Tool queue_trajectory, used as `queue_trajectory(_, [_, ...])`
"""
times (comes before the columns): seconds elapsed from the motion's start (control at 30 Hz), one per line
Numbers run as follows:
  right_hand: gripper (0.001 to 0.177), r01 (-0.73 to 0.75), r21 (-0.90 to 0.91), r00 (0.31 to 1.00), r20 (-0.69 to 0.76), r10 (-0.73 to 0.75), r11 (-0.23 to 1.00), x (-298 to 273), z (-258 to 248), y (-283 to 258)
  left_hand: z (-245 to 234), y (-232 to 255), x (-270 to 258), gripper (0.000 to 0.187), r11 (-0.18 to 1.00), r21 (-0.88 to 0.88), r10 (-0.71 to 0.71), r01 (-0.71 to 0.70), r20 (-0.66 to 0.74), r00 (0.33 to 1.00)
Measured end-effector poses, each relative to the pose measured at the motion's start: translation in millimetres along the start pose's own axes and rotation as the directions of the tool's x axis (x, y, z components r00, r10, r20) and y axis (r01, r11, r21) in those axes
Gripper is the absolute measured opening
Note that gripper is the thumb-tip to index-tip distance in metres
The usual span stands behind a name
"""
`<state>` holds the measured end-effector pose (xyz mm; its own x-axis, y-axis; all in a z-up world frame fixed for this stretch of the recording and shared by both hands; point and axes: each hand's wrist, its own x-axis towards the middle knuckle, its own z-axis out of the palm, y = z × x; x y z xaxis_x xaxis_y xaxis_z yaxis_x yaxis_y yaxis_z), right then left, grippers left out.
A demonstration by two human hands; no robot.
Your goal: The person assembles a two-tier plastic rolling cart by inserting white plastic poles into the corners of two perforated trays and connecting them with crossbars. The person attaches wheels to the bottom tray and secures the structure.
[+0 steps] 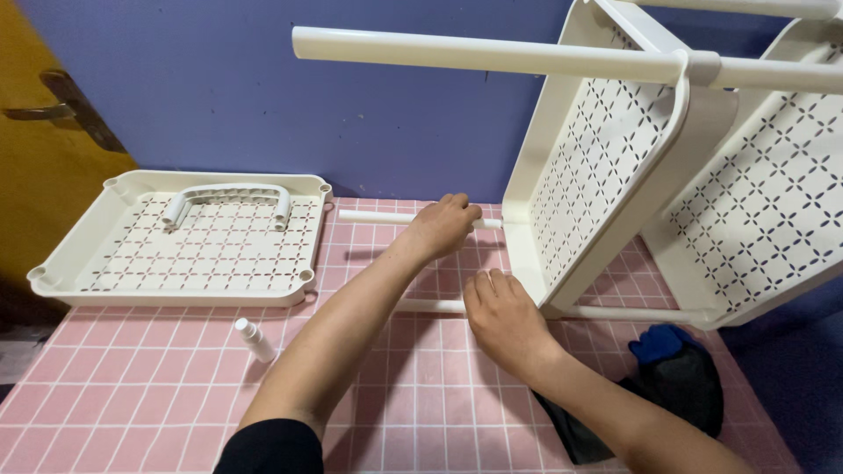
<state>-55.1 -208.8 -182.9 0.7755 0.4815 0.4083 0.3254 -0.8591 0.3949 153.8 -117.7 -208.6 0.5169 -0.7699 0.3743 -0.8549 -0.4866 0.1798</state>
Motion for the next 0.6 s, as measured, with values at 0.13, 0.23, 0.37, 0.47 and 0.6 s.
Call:
queue_trajectory(0.13, [0.034,-0.028,0.063,0.999,0.042,0.025,0.998,7,17,-1,28,-13,20,0.022,0.998,0.034,-0.060,0.060,0.004,0.998])
queue_trajectory(0.23, [0.025,-0.074,0.189,0.994,0.088,0.058,0.979,10,26,-1,40,-21,23,0.023,0.999,0.013,-0.036,0.036,-0.005,0.999])
queue_trajectory(0.37, [0.023,-0.095,0.243,0.995,0.064,0.082,0.965,9,37,0,50,-25,31,0.024,0.999,0.020,-0.030,0.029,0.050,0.998])
queue_trajectory(0.47, [0.027,-0.070,0.245,0.997,-0.004,0.073,0.967,7,43,2,56,-27,34,0.022,1.000,-0.001,-0.020,0.020,0.045,0.999])
queue_trajectory(0.6, [0.026,-0.067,0.304,0.997,-0.016,0.075,0.950,6,51,3,63,-28,36,0.020,0.999,-0.019,-0.031,0.031,0.043,0.999])
